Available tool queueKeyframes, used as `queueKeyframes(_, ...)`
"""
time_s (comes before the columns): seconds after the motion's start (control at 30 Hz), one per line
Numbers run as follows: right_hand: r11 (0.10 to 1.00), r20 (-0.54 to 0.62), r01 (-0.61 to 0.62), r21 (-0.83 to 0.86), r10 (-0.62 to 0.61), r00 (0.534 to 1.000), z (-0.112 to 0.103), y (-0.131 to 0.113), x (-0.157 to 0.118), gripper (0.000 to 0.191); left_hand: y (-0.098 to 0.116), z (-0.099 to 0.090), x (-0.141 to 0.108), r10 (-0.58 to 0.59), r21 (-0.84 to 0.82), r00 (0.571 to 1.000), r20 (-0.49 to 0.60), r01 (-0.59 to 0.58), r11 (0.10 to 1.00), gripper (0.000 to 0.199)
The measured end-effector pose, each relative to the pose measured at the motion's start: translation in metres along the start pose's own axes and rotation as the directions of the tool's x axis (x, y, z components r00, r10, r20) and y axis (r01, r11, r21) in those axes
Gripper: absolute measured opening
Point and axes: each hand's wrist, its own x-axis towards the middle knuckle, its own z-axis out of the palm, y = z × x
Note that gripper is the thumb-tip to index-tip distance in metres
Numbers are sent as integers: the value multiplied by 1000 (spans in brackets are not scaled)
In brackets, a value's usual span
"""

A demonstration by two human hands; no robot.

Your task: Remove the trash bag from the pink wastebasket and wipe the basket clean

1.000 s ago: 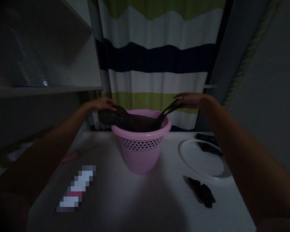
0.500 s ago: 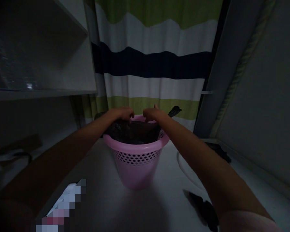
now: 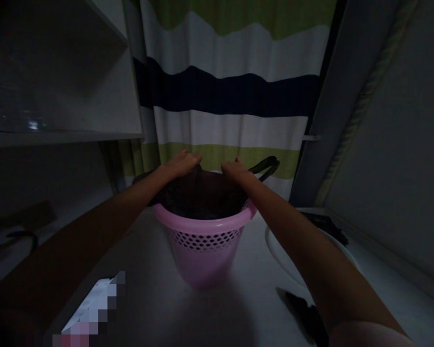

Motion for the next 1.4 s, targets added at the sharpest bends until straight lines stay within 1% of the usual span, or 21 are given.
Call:
queueKeyframes(0.07,998,-82,-62,-19,60,995,-6,5,-2,26,1,-1,2,49,99,996,-81,-40,994,36)
queueKeyframes(0.17,993,-114,-121,6,121,986,-15,11,-6,26,3,-6,2,76,166,982,-170,-47,985,34)
queueKeyframes(0.2,993,-121,-114,42,118,986,-18,13,-8,25,5,-9,0,80,153,978,-195,-50,987,33)
queueKeyframes(0.27,986,-133,-30,167,53,990,-24,15,-15,26,11,-16,-7,98,64,975,-200,-87,994,31)
queueKeyframes(0.3,968,-123,37,248,-7,992,-28,15,-20,27,15,-21,-12,125,-15,978,-168,-130,991,29)
queueKeyframes(0.33,938,-91,105,331,-79,993,-31,14,-25,28,19,-25,-17,168,-120,981,-98,-179,977,26)
queueKeyframes(0.37,900,-30,162,406,-163,986,-34,13,-30,28,23,-29,-23,232,-260,973,4,-223,940,24)
queueKeyframes(0.4,861,48,202,467,-253,966,-36,11,-36,27,26,-33,-28,302,-398,946,121,-232,888,21)
queueKeyframes(0.47,811,199,234,536,-391,898,-38,4,-47,27,32,-37,-38,369,-556,876,311,-147,818,15)
queueKeyframes(0.5,803,256,242,545,-434,864,-38,0,-51,27,34,-38,-43,371,-583,842,393,-83,808,12)
queueKeyframes(0.57,808,329,256,531,-475,816,-35,-10,-57,28,37,-36,-49,341,-578,786,515,24,816,11)
queueKeyframes(0.6,819,354,258,513,-476,805,-34,-16,-58,28,39,-34,-51,325,-562,772,546,50,826,11)
queueKeyframes(0.63,832,379,259,490,-472,796,-33,-21,-59,28,41,-32,-53,300,-529,774,558,53,847,13)
queueKeyframes(0.73,866,420,279,416,-455,786,-31,-35,-59,27,46,-28,-57,171,-344,830,531,26,939,19)
queueKeyframes(0.8,887,399,277,370,-421,814,-32,-41,-58,32,49,-28,-60,118,-261,864,490,17,965,21)
queueKeyframes(0.93,927,371,225,301,-331,868,-29,-45,-59,40,49,-40,-63,166,-309,913,373,-46,950,20)
queueKeyframes(1.07,963,416,178,200,-248,875,-22,-36,-63,37,43,-55,-61,190,-351,941,279,-84,933,19)
queueKeyframes(1.17,973,378,174,151,-219,900,-24,-23,-70,35,35,-59,-59,169,-363,958,230,-77,929,13)
queueKeyframes(1.27,979,309,159,130,-193,931,-34,-7,-78,31,24,-56,-59,147,-365,967,206,-63,929,10)
queueKeyframes(1.33,981,268,142,135,-174,947,-41,3,-83,28,17,-55,-62,112,-369,972,206,-29,929,18)
queueKeyframes(1.4,977,227,140,159,-175,958,-46,10,-88,27,12,-56,-66,105,-340,956,273,-6,940,36)
